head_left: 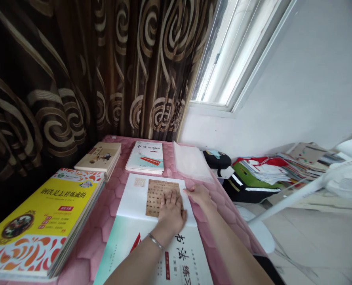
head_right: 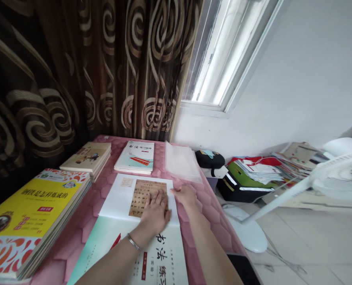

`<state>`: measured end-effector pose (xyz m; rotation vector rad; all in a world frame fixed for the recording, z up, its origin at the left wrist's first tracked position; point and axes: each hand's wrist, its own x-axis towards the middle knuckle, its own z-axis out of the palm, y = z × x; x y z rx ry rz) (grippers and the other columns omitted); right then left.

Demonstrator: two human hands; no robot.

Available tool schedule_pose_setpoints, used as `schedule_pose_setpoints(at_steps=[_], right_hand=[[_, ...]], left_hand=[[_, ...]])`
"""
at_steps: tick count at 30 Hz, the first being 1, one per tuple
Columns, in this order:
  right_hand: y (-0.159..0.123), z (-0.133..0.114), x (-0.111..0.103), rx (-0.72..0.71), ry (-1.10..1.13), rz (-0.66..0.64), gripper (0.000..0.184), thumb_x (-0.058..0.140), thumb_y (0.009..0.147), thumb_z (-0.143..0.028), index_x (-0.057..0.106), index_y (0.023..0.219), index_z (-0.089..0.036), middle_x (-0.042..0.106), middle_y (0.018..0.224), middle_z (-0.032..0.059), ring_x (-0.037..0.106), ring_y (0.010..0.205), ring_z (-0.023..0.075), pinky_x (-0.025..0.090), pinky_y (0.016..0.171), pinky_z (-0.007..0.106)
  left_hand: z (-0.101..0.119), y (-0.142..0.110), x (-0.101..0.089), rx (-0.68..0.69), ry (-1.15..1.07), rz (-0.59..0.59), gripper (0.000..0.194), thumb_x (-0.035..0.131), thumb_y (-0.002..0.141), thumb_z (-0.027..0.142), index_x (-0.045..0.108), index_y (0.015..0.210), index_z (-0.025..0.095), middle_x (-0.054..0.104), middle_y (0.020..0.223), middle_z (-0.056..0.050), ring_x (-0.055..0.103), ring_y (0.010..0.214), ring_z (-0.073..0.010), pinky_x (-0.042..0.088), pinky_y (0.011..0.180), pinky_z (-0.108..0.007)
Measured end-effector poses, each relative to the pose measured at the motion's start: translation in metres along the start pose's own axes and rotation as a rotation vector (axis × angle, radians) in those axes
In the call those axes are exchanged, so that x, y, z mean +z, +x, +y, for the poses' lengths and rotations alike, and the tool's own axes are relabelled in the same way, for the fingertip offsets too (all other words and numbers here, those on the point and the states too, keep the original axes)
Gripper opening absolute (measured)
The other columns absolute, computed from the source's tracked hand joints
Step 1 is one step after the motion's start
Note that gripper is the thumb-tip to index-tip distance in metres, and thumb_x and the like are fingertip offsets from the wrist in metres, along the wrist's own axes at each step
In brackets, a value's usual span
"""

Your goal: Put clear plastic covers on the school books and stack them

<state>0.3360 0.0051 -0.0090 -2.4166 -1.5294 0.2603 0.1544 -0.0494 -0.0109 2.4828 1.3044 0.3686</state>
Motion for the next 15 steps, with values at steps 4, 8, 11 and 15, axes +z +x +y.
schedule_pose_setpoints(at_steps=[4, 8, 11, 15], right_hand=[[-0.003, -0.014, -0.004, 0.069, -0.048, 0.030, 0.047, 0.052, 0.084, -0.059, 0.074, 0.090, -0.018, 0.073, 0.100, 0.0148, 0.065, 0.100, 0.0320, 0.047, 0.082, 0.040], [-0.012, -0.021, -0.002, 0.115, -0.055, 0.089, 0.050, 0.046, 0.088, -0.059, 0.072, 0.099, -0.018, 0.068, 0.113, 0.0171, 0.060, 0.111, 0.0338, 0.045, 0.089, 0.046], [-0.017, -0.022, 0.000, 0.114, -0.051, 0.126, 0.048, 0.046, 0.089, -0.057, 0.072, 0.097, -0.018, 0.068, 0.114, 0.0156, 0.059, 0.112, 0.0318, 0.044, 0.091, 0.045], [-0.018, -0.022, 0.001, 0.117, -0.053, 0.149, 0.048, 0.047, 0.089, -0.057, 0.073, 0.095, -0.017, 0.068, 0.112, 0.0157, 0.059, 0.110, 0.0309, 0.042, 0.092, 0.043]], left_hand=[[0.000, -0.002, -0.001, -0.005, 0.001, -0.006, 0.067, 0.026, 0.094, 0.050, 0.033, 0.149, 0.012, 0.023, 0.159, -0.014, 0.017, 0.148, -0.0295, 0.006, 0.120, -0.053], [0.003, -0.001, -0.002, -0.014, -0.026, -0.007, 0.067, 0.021, 0.095, 0.050, 0.032, 0.149, 0.012, 0.023, 0.159, -0.012, 0.018, 0.147, -0.0274, 0.007, 0.121, -0.050], [-0.005, 0.008, -0.010, -0.065, -0.004, -0.051, 0.064, 0.017, 0.096, 0.046, 0.030, 0.150, 0.014, 0.025, 0.159, -0.007, 0.021, 0.147, -0.0253, 0.008, 0.121, -0.050], [-0.048, 0.023, -0.038, -0.218, 0.128, -0.101, 0.060, 0.020, 0.096, 0.042, 0.030, 0.151, 0.018, 0.023, 0.159, -0.004, 0.018, 0.147, -0.0259, 0.008, 0.120, -0.056]])
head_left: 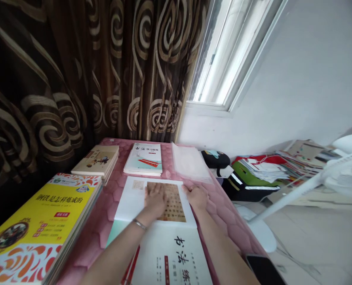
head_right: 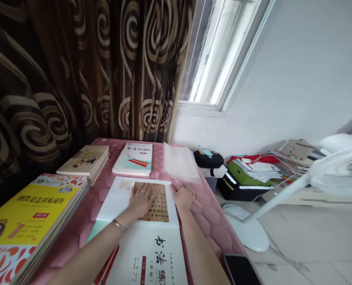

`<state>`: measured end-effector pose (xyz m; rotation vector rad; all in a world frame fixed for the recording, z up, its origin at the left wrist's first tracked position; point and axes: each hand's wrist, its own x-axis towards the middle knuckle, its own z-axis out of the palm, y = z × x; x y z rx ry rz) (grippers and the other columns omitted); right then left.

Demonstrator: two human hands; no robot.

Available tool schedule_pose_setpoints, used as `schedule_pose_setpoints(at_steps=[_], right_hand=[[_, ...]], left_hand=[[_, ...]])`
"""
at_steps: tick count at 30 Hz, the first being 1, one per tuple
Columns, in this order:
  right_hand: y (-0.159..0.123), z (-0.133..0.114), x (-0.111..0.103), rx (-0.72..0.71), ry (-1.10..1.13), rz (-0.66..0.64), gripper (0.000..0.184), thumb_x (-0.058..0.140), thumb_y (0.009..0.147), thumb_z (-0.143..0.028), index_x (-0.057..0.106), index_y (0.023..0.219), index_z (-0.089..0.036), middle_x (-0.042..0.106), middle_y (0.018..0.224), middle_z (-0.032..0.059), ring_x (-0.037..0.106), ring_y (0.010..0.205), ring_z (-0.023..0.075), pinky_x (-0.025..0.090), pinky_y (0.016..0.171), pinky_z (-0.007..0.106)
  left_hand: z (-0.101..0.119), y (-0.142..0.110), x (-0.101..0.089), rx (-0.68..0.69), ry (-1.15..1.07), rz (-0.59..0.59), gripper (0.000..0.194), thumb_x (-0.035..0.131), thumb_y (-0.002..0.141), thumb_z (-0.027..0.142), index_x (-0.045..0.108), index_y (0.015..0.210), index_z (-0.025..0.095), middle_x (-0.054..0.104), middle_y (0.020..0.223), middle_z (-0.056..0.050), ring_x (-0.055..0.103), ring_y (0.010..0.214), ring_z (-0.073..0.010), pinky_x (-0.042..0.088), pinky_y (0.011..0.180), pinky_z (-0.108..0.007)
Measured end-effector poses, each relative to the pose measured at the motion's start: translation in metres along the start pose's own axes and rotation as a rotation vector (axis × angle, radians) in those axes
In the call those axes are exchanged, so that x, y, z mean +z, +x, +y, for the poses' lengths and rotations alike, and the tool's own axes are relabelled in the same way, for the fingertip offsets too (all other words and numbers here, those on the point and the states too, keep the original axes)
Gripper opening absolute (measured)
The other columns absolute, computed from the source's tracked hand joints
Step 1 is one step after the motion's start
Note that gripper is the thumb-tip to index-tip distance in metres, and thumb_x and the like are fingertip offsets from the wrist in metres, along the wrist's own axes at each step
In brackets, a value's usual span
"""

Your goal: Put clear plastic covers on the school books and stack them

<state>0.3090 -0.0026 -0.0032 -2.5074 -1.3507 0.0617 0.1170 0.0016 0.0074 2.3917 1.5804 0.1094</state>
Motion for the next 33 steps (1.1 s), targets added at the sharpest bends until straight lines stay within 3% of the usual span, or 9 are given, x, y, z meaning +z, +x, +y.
schedule_pose_setpoints(at_steps=[4, 7, 12, 15, 18, 22, 25, 30, 33], right_hand=[[0.000, 0.000, 0.000, -0.006, -0.002, 0.005, 0.047, 0.047, 0.089, -0.057, 0.073, 0.094, -0.019, 0.068, 0.111, 0.0136, 0.059, 0.108, 0.0299, 0.043, 0.089, 0.042], [-0.001, 0.001, -0.003, -0.015, -0.017, -0.001, 0.047, 0.044, 0.090, -0.056, 0.072, 0.096, -0.019, 0.068, 0.111, 0.0134, 0.059, 0.109, 0.0303, 0.043, 0.089, 0.043], [-0.010, -0.019, -0.013, -0.081, -0.062, 0.005, 0.041, 0.044, 0.092, -0.038, 0.067, 0.112, -0.011, 0.064, 0.119, 0.0210, 0.054, 0.116, 0.0340, 0.039, 0.094, 0.045], [-0.029, -0.057, -0.011, -0.295, -0.042, 0.005, 0.036, 0.039, 0.094, -0.030, 0.068, 0.112, -0.016, 0.062, 0.127, 0.0156, 0.049, 0.123, 0.0274, 0.032, 0.105, 0.038], [-0.053, -0.105, 0.005, -0.657, 0.073, -0.111, 0.050, 0.026, 0.100, -0.036, 0.055, 0.133, -0.012, 0.054, 0.140, 0.0136, 0.045, 0.131, 0.0233, 0.031, 0.108, 0.034], [-0.072, -0.141, 0.030, -0.701, 0.071, -0.251, 0.060, 0.020, 0.101, -0.042, 0.036, 0.147, -0.007, 0.030, 0.156, 0.0115, 0.019, 0.146, 0.0262, 0.013, 0.118, 0.045], [-0.066, -0.131, 0.033, -0.605, 0.030, -0.278, 0.067, 0.016, 0.100, -0.047, 0.029, 0.149, -0.002, 0.021, 0.159, 0.0127, 0.014, 0.148, 0.0257, 0.008, 0.120, 0.044], [-0.038, -0.074, 0.021, -0.380, -0.081, -0.273, 0.070, 0.012, 0.100, -0.047, 0.021, 0.151, 0.000, 0.018, 0.160, 0.0133, 0.012, 0.148, 0.0257, 0.010, 0.119, 0.044], [-0.028, -0.045, 0.018, -0.315, -0.136, -0.254, 0.068, 0.013, 0.100, -0.046, 0.021, 0.151, -0.001, 0.019, 0.160, 0.0124, 0.012, 0.148, 0.0244, 0.008, 0.120, 0.042]], left_hand=[[-0.065, 0.010, -0.021, -0.084, 0.074, 0.050, 0.057, 0.022, 0.097, 0.038, 0.029, 0.151, 0.020, 0.024, 0.159, -0.005, 0.019, 0.147, -0.0261, 0.009, 0.118, -0.060], [-0.095, 0.007, -0.023, -0.073, 0.095, 0.091, 0.056, 0.021, 0.097, 0.039, 0.027, 0.151, 0.026, 0.026, 0.159, -0.001, 0.019, 0.148, -0.0235, 0.006, 0.118, -0.059], [-0.100, 0.006, -0.013, -0.079, 0.090, 0.129, 0.056, 0.022, 0.097, 0.041, 0.028, 0.151, 0.027, 0.028, 0.158, -0.001, 0.020, 0.147, -0.0238, 0.004, 0.118, -0.059], [-0.097, 0.007, -0.013, -0.077, 0.077, 0.133, 0.056, 0.022, 0.097, 0.042, 0.027, 0.151, 0.028, 0.028, 0.157, 0.000, 0.020, 0.147, -0.0231, 0.001, 0.118, -0.059], [-0.099, 0.006, -0.014, -0.066, 0.076, 0.131, 0.056, 0.021, 0.097, 0.040, 0.026, 0.151, 0.028, 0.028, 0.158, 0.000, 0.019, 0.148, -0.0235, 0.001, 0.118, -0.060], [-0.104, 0.005, -0.014, -0.046, 0.084, 0.112, 0.056, 0.025, 0.095, 0.032, 0.029, 0.151, 0.028, 0.027, 0.158, 0.001, 0.018, 0.148, -0.0231, 0.003, 0.119, -0.058], [-0.105, 0.007, -0.012, -0.054, 0.079, 0.121, 0.056, 0.023, 0.096, 0.035, 0.027, 0.151, 0.028, 0.028, 0.158, 0.001, 0.019, 0.147, -0.0230, 0.002, 0.119, -0.058], [-0.103, 0.006, -0.011, -0.058, 0.061, 0.145, 0.057, 0.020, 0.097, 0.041, 0.024, 0.152, 0.028, 0.028, 0.157, 0.000, 0.021, 0.147, -0.0233, 0.003, 0.119, -0.058], [-0.102, 0.006, -0.013, -0.058, 0.056, 0.151, 0.056, 0.021, 0.096, 0.040, 0.024, 0.151, 0.029, 0.030, 0.157, 0.001, 0.021, 0.147, -0.0235, 0.003, 0.118, -0.059]])
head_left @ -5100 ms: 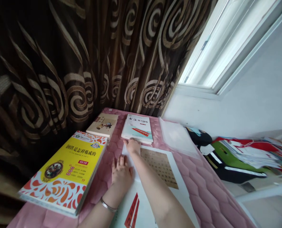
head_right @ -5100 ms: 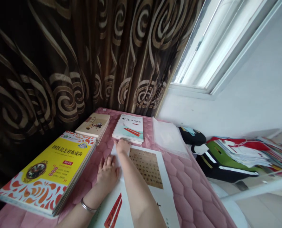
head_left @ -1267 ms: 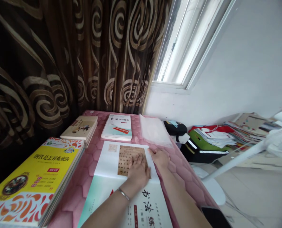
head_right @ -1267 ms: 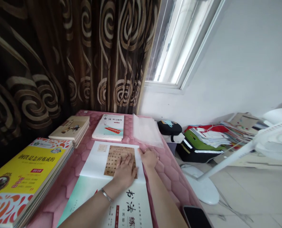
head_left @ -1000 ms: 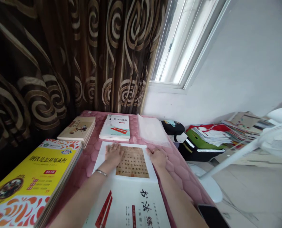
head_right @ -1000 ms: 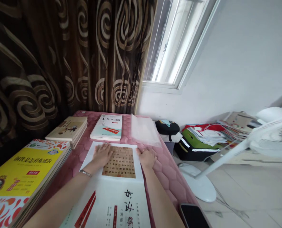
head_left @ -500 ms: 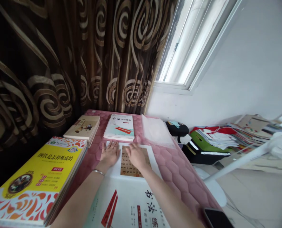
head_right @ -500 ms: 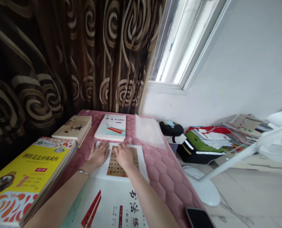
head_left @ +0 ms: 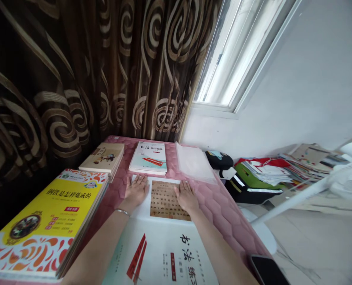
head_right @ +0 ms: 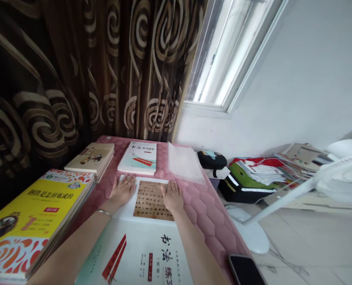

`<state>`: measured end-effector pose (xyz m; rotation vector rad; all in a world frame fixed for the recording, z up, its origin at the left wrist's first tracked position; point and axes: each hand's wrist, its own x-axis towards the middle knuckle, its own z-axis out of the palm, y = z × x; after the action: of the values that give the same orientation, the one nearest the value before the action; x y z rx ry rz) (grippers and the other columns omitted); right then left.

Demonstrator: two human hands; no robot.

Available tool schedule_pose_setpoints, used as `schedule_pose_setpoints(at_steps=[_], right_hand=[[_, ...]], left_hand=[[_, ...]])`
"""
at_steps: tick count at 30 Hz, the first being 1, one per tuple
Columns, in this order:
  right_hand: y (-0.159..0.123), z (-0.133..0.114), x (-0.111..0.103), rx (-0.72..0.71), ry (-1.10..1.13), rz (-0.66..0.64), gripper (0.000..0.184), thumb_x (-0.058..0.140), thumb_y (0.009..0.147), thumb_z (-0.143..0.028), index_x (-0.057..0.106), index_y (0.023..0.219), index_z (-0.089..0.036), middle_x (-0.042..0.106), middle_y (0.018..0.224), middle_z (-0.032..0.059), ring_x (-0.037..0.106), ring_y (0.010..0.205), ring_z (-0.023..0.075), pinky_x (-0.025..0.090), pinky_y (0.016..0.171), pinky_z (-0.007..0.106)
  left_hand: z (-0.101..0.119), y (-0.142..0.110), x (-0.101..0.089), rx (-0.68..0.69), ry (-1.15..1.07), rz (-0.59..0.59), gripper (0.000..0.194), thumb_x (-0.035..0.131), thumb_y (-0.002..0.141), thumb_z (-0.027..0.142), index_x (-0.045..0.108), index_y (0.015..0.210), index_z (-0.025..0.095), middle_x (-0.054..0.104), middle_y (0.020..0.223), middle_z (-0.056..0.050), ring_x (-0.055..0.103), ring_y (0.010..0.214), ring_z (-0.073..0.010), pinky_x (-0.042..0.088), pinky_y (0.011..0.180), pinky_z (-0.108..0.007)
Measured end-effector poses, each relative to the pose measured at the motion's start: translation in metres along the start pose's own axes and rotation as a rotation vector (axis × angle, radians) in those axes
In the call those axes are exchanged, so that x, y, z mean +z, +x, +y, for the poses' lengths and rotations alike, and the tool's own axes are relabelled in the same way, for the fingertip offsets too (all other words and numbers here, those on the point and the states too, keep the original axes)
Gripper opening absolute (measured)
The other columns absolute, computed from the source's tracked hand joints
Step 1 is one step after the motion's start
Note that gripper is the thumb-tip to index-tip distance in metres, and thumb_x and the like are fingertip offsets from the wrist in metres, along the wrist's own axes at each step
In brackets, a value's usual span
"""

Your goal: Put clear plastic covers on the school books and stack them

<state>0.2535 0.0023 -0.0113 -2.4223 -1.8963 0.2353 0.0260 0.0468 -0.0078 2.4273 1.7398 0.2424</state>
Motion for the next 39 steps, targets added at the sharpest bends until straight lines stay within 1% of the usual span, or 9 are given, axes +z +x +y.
schedule_pose_setpoints(at_steps=[5, 11, 14, 18, 21, 24, 31, 36, 39], right_hand=[[0.001, 0.010, 0.008, 0.010, -0.034, 0.027, 0.067, 0.014, 0.100, -0.046, 0.022, 0.152, -0.004, 0.019, 0.160, 0.0108, 0.013, 0.148, 0.0217, 0.005, 0.120, 0.038], [0.002, 0.008, 0.011, 0.012, -0.035, 0.040, 0.068, 0.014, 0.100, -0.046, 0.022, 0.151, -0.003, 0.020, 0.159, 0.0113, 0.014, 0.148, 0.0224, 0.007, 0.119, 0.040], [0.001, 0.009, 0.011, -0.009, -0.047, 0.057, 0.067, 0.015, 0.100, -0.045, 0.024, 0.151, -0.002, 0.022, 0.159, 0.0129, 0.015, 0.147, 0.0229, 0.007, 0.119, 0.040], [0.000, 0.008, 0.012, -0.009, -0.054, 0.075, 0.067, 0.017, 0.100, -0.045, 0.024, 0.150, -0.002, 0.024, 0.158, 0.0127, 0.017, 0.147, 0.0234, 0.009, 0.119, 0.041], [0.000, 0.008, 0.012, -0.004, -0.052, 0.073, 0.067, 0.017, 0.099, -0.045, 0.024, 0.151, -0.003, 0.023, 0.159, 0.0122, 0.017, 0.147, 0.0228, 0.009, 0.119, 0.041], [0.000, 0.009, 0.012, -0.014, -0.044, 0.073, 0.067, 0.016, 0.099, -0.046, 0.025, 0.151, -0.003, 0.023, 0.158, 0.0127, 0.017, 0.147, 0.0228, 0.008, 0.119, 0.040], [0.001, 0.009, 0.013, -0.017, -0.039, 0.069, 0.066, 0.017, 0.100, -0.045, 0.026, 0.150, -0.003, 0.025, 0.158, 0.0130, 0.016, 0.147, 0.0240, 0.009, 0.119, 0.040], [-0.001, 0.009, 0.001, -0.030, -0.005, 0.050, 0.063, 0.023, 0.100, -0.041, 0.028, 0.150, -0.003, 0.025, 0.158, 0.0144, 0.016, 0.147, 0.0237, 0.010, 0.119, 0.041], [-0.025, 0.010, -0.009, -0.078, 0.050, 0.104, 0.055, 0.030, 0.099, -0.034, 0.042, 0.144, -0.005, 0.027, 0.157, 0.0159, 0.022, 0.146, 0.0258, 0.018, 0.119, 0.040]], left_hand=[[-0.011, 0.001, -0.002, -0.039, 0.013, -0.017, 0.057, 0.021, 0.096, 0.041, 0.023, 0.152, 0.032, 0.027, 0.158, 0.004, 0.016, 0.148, -0.0251, 0.001, 0.117, -0.062], [-0.028, -0.004, -0.013, -0.219, 0.066, 0.021, 0.056, 0.022, 0.096, 0.029, 0.028, 0.151, 0.026, 0.031, 0.158, -0.004, 0.012, 0.148, -0.0339, 0.000, 0.113, -0.069], [0.000, -0.002, -0.012, -0.246, 0.075, 0.028, 0.059, 0.025, 0.092, 0.020, 0.030, 0.151, 0.017, 0.034, 0.155, -0.014, 0.011, 0.146, -0.0420, -0.003, 0.109, -0.074], [0.062, 0.004, 0.003, -0.029, 0.020, -0.040, 0.060, 0.025, 0.093, 0.027, 0.025, 0.152, 0.019, 0.029, 0.158, -0.007, 0.015, 0.148, -0.0305, 0.005, 0.118, -0.060], [0.086, 0.005, 0.014, 0.060, -0.016, -0.086, 0.061, 0.021, 0.095, 0.041, 0.024, 0.153, 0.021, 0.024, 0.160, -0.002, 0.013, 0.149, -0.0252, 0.006, 0.120, -0.055], [0.071, 0.003, 0.014, 0.030, -0.020, -0.103, 0.064, 0.017, 0.095, 0.045, 0.022, 0.153, 0.019, 0.016, 0.161, -0.003, 0.012, 0.149, -0.0242, 0.004, 0.120, -0.054], [-0.013, -0.010, -0.010, -0.106, 0.050, -0.085, 0.062, 0.017, 0.096, 0.043, 0.019, 0.153, 0.019, 0.013, 0.161, -0.004, 0.013, 0.149, -0.0236, 0.005, 0.119, -0.056], [-0.018, -0.010, -0.010, -0.114, 0.093, -0.088, 0.061, 0.017, 0.096, 0.041, 0.019, 0.153, 0.021, 0.012, 0.162, -0.003, 0.011, 0.149, -0.0231, 0.005, 0.119, -0.057], [-0.016, -0.008, -0.008, -0.116, 0.102, -0.086, 0.060, 0.017, 0.096, 0.042, 0.020, 0.153, 0.022, 0.013, 0.161, -0.003, 0.012, 0.149, -0.0232, 0.006, 0.119, -0.057]])
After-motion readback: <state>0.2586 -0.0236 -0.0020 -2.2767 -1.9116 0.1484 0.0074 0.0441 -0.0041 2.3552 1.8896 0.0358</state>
